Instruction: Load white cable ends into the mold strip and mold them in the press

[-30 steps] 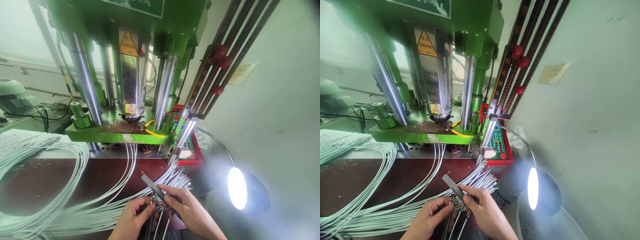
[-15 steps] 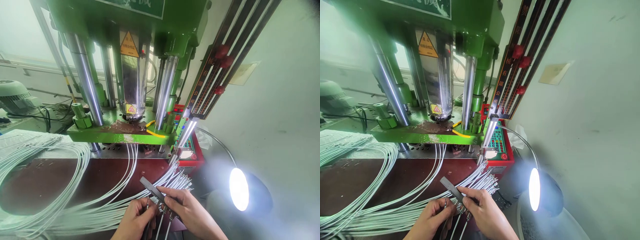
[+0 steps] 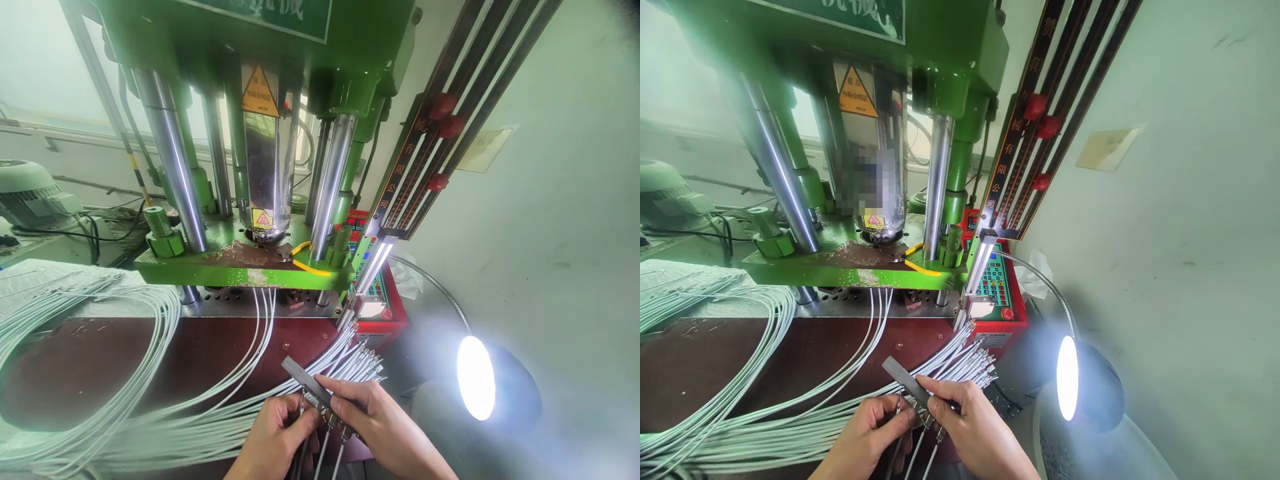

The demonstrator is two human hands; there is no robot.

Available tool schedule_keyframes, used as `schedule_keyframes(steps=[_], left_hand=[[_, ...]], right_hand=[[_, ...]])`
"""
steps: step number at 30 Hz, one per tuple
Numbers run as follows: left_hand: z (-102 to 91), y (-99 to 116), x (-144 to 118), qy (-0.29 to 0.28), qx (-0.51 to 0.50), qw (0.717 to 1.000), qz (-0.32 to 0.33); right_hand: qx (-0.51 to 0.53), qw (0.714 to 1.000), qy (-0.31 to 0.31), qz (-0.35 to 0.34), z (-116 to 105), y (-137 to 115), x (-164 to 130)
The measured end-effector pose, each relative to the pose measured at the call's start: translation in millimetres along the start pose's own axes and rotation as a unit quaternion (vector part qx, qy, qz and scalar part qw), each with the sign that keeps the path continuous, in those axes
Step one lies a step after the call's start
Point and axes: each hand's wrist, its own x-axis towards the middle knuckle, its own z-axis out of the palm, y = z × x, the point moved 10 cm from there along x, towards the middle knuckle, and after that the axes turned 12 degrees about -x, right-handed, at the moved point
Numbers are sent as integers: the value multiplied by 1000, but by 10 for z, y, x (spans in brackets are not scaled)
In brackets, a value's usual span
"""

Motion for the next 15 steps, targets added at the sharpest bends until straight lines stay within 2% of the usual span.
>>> schedule_keyframes(steps=[2, 6, 12, 15], left_hand=[[0, 57, -11, -21, -2, 1000, 20], [-90, 229, -53, -6, 9, 997, 76], [-40, 310, -110, -4, 77, 993, 91], [-10, 285, -106, -5, 68, 995, 77]], right_hand=[[10, 1000, 1, 0, -24, 24, -1], [5, 1000, 9, 8, -79, 85, 9], [21, 999, 23, 29, -125, 153, 2], [29, 999, 22, 33, -127, 167, -6]])
